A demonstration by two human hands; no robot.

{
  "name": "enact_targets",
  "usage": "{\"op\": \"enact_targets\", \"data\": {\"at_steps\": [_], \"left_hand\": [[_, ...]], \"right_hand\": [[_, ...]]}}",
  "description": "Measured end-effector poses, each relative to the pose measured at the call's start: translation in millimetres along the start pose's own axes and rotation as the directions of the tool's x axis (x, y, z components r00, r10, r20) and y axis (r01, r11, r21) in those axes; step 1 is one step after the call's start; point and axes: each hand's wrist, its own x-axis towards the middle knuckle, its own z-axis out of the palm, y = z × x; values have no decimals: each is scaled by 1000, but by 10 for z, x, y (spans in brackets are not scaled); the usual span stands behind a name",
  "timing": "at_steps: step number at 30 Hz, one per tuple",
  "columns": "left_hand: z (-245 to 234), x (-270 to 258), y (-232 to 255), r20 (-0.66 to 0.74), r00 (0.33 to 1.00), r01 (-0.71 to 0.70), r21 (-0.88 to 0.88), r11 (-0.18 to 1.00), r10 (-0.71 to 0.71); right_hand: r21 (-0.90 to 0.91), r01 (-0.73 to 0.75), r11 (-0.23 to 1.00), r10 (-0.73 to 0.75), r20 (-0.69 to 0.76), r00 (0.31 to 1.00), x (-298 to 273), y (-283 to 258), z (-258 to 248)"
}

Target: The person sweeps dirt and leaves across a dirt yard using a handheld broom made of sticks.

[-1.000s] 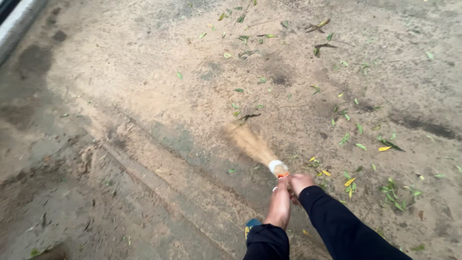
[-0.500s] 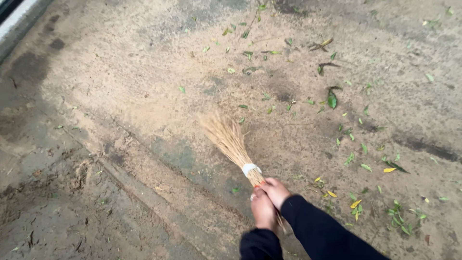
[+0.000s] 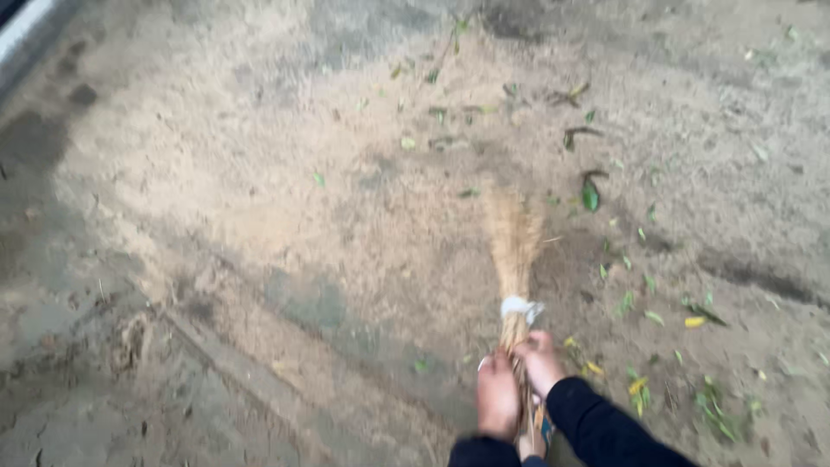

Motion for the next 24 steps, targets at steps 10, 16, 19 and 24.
{"op": "enact_targets", "data": {"at_steps": [10,16,19,24], "left_hand": [[-258,566,102,40,934,335,-441,833,-354],[640,855,413,343,907,312,-154,938,-245],[938,686,683,449,854,325,-71,943,-261],[1005,466,857,220,952,255,-198,946,-211]], "right_hand": [[-443,-86,892,281,397,874,753,-123,1114],[-88,-346,934,350,35,936,1081,-455,12],[-25,-350,936,344,-136,929,1002,-753,-499],[34,-124,992,123,26,992,1067,-907,-365]]}}
